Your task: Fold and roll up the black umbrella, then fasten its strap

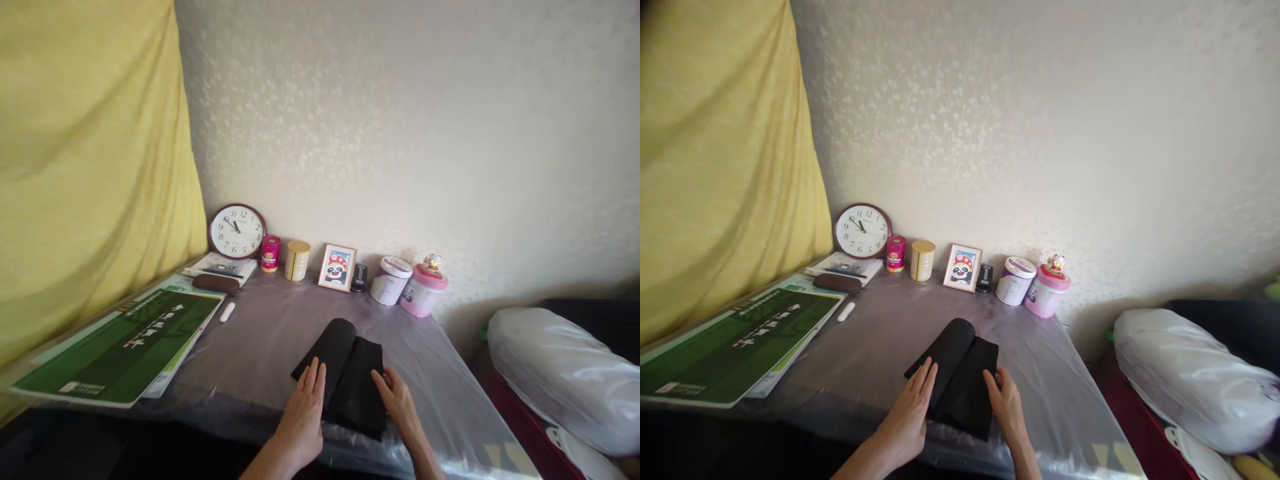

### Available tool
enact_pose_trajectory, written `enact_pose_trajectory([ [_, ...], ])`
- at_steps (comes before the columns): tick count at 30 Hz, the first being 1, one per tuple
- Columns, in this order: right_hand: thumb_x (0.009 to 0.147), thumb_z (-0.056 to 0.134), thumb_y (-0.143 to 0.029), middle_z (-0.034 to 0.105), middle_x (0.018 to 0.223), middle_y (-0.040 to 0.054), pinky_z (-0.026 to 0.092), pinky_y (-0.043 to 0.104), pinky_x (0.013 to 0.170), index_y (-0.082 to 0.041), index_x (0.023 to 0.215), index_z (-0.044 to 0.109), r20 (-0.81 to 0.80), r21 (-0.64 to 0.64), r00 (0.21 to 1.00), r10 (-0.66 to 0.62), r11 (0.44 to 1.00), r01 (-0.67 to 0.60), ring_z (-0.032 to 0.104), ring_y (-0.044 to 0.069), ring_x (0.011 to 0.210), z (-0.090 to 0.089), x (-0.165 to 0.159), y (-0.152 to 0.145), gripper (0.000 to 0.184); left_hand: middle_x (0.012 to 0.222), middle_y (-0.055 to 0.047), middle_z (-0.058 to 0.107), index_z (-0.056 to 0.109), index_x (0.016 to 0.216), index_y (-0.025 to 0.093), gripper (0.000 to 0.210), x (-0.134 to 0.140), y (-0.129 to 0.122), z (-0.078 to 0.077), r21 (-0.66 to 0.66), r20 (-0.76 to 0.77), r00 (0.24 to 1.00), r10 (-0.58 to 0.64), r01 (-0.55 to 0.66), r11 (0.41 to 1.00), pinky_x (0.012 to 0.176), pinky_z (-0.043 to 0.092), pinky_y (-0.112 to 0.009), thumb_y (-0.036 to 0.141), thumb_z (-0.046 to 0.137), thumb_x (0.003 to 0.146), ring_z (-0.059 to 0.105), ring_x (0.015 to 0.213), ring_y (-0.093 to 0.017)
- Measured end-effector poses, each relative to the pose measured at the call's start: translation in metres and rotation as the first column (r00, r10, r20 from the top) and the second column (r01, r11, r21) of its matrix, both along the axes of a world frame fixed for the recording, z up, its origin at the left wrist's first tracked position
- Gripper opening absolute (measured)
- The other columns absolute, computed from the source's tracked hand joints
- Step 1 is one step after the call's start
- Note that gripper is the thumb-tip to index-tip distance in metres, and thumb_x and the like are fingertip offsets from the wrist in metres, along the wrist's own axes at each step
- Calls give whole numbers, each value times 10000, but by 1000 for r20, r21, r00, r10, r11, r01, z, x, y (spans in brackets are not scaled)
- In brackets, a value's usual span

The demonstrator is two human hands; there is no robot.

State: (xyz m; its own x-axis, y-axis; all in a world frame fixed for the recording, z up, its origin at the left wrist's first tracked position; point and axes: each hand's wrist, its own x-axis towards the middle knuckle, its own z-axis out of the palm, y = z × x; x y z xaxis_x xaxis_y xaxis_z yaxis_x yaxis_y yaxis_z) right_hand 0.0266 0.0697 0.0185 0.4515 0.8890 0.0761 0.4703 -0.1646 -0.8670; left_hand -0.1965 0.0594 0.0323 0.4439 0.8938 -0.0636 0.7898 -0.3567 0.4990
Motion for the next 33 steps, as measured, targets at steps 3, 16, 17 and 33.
enact_pose_trajectory([
  [3,621,632,-507,651,593,18,443,267,446,-199,865,673,-116,44,991,65,997,-61,625,213,578,9,-5,6,395,1495,-116,-48,56,1411,142,974,0,0,-3,-18,11,999,32,-32,999,1111,190,-297,-42,449,539,68,1379,-221],
  [16,664,675,-455,613,611,-21,455,228,497,-149,961,587,-544,179,788,287,958,-225,583,125,537,38,-77,63,436,1488,-186,122,131,1400,70,960,2,3,-8,7,-22,999,42,-42,999,1115,194,-327,-23,491,514,141,1372,-259],
  [17,667,670,-452,597,592,-31,449,219,484,-145,959,580,-530,168,799,283,959,-229,574,118,526,33,-80,68,433,1485,-192,133,159,1392,51,947,2,3,-10,16,-12,999,37,-37,999,1118,189,-329,-15,496,510,147,1370,-265],
  [33,792,493,-298,672,663,3,478,228,509,-162,982,541,-97,-70,907,410,906,-417,637,139,599,12,-93,88,238,1338,-195,427,373,1282,61,546,-23,-7,-16,164,43,993,112,-118,979,1031,366,-415,207,443,760,419,1239,-280],
])
